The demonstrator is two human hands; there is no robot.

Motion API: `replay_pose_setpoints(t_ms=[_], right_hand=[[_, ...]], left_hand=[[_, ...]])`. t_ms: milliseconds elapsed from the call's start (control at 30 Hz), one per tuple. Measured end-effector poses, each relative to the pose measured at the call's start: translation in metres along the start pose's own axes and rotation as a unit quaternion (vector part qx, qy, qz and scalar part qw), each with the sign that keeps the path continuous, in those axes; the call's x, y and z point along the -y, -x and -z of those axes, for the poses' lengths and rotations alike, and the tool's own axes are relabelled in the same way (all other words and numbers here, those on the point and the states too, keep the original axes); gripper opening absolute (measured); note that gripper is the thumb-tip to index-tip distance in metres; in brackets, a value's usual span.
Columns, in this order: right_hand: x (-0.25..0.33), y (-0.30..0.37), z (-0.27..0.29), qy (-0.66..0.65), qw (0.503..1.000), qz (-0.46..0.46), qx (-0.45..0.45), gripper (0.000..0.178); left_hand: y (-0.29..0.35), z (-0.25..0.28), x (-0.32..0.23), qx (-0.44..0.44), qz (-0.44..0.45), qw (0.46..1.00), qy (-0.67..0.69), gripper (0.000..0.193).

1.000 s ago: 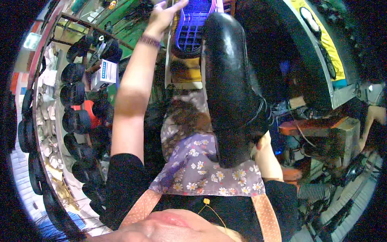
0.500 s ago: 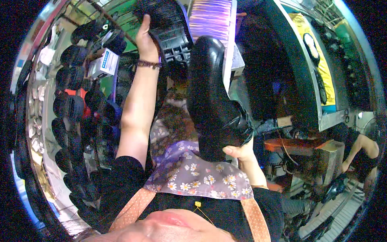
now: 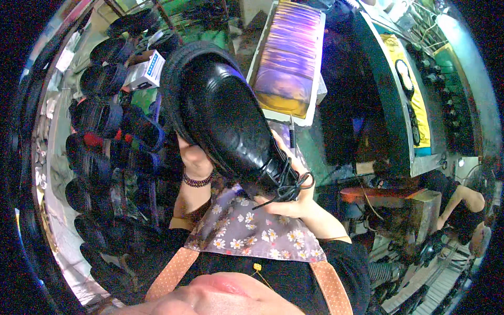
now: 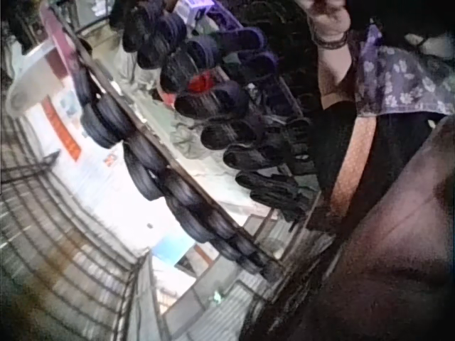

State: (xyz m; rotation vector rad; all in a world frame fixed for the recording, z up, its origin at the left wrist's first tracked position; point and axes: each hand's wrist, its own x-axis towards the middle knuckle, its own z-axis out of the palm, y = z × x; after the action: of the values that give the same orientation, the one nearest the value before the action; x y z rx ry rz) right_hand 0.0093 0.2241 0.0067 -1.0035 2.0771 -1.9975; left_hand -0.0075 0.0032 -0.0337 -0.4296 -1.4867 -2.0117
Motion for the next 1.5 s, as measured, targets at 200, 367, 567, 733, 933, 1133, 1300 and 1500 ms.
replay_pose_setpoints(t_ms=[200, 367, 567, 733, 933, 1133, 1300, 1500], right_hand=[[-0.004, 0.008, -0.01, 0.051, 0.999, -0.014, -0.008, 0.106], [-0.018, 0.023, -0.019, 0.064, 0.997, -0.023, -0.027, 0.101], [-0.026, 0.036, -0.024, -0.027, 0.996, -0.073, -0.054, 0.1], [-0.026, 0.038, -0.022, 0.021, 0.989, -0.125, -0.079, 0.103], [-0.031, 0.048, -0.022, -0.15, 0.93, -0.271, -0.199, 0.079], [-0.023, 0.021, -0.019, -0.306, 0.844, -0.36, -0.254, 0.052], [-0.033, 0.031, -0.025, -0.35, 0.793, -0.412, -0.282, 0.047], [-0.034, 0.037, -0.019, -0.381, 0.78, -0.405, -0.288, 0.045]], left_hand=[[0.023, -0.004, -0.013, 0.036, 0.011, 0.998, 0.049, 0.079], [0.038, 0.003, -0.021, 0.024, 0.113, 0.986, -0.122, 0.089], [0.043, 0.003, -0.012, 0.024, 0.093, 0.995, -0.027, 0.087], [0.044, 0.001, -0.01, 0.035, 0.114, 0.978, -0.172, 0.091], [0.027, -0.016, -0.001, 0.051, 0.16, 0.978, 0.123, 0.08], [0.04, -0.018, 0.013, 0.035, 0.27, 0.951, 0.146, 0.147], [0.047, -0.042, 0.005, -0.017, 0.31, 0.917, 0.249, 0.147], [0.012, -0.101, -0.045, -0.161, 0.394, 0.892, 0.15, 0.108]])
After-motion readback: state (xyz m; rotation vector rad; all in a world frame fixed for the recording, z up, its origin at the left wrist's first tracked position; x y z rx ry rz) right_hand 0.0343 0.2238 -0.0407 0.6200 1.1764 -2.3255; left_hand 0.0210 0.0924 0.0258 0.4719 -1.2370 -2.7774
